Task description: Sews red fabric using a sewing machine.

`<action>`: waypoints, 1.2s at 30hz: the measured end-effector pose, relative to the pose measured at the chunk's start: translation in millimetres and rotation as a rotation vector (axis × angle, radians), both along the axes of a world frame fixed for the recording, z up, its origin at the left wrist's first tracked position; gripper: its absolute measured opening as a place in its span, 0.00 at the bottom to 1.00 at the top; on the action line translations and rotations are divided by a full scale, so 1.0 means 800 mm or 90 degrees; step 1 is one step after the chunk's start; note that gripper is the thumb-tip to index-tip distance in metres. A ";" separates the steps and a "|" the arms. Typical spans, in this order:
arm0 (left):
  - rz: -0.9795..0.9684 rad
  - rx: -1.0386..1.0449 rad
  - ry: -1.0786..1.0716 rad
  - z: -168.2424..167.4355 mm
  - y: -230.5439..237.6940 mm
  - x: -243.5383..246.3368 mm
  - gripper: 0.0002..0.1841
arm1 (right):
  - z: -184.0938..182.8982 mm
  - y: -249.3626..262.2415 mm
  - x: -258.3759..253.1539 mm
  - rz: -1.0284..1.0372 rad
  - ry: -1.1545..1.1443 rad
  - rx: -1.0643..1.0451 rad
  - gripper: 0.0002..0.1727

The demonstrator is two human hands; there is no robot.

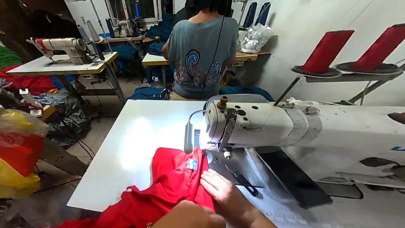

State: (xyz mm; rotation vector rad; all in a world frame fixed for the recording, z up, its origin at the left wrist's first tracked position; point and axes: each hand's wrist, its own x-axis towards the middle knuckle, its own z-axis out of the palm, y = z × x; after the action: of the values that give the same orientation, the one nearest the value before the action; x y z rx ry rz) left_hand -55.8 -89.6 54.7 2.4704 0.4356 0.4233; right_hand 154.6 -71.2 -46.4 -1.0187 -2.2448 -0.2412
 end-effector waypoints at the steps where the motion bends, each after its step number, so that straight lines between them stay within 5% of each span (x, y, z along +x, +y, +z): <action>1: 0.042 -0.017 -0.020 0.000 0.008 0.005 0.07 | 0.001 -0.009 0.000 -0.001 0.015 -0.008 0.13; 4: 0.209 0.004 -0.021 -0.021 0.033 0.025 0.20 | 0.002 -0.041 -0.003 -0.010 0.060 -0.033 0.11; 10: 0.420 -0.002 0.347 -0.069 0.049 0.042 0.33 | -0.011 -0.066 0.016 0.015 0.022 -0.058 0.13; 17: 0.447 0.023 0.350 -0.074 0.047 0.042 0.39 | -0.008 -0.070 0.006 -0.013 0.015 -0.067 0.12; 36: 0.419 -0.041 0.369 -0.069 0.125 0.050 0.35 | -0.016 0.004 -0.008 -0.090 0.088 -0.052 0.18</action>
State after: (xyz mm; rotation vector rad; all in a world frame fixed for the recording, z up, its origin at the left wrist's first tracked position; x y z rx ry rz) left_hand -15.8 10.4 -0.8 2.3021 1.4870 -0.0784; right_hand 148.4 -68.1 -58.8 -1.2023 -2.0762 -0.1364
